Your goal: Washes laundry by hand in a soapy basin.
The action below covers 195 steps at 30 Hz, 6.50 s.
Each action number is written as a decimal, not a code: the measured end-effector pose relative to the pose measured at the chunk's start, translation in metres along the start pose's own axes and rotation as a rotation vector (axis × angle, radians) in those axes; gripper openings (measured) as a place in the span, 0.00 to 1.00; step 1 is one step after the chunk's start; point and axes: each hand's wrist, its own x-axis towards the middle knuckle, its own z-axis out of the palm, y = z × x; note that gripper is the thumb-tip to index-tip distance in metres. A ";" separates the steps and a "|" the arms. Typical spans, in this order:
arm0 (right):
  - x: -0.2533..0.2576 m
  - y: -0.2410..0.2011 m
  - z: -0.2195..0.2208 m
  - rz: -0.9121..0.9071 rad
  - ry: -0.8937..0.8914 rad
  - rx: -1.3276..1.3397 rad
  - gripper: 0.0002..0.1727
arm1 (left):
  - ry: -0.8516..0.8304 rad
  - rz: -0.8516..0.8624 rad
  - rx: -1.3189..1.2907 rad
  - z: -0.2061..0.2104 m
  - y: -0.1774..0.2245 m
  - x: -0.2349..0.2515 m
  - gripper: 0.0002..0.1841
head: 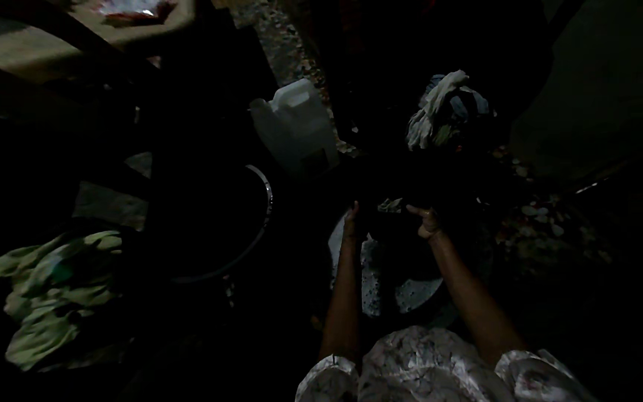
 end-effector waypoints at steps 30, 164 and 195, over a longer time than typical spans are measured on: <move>-0.006 -0.018 0.009 0.047 -0.181 0.163 0.32 | -0.048 -0.220 0.848 -0.001 0.004 0.013 0.24; 0.004 -0.028 0.037 -0.105 0.182 0.074 0.11 | 0.122 0.060 -0.255 0.017 -0.007 0.005 0.14; -0.012 -0.034 0.042 -0.013 -0.099 0.037 0.16 | 0.237 0.463 0.357 0.068 0.027 0.002 0.09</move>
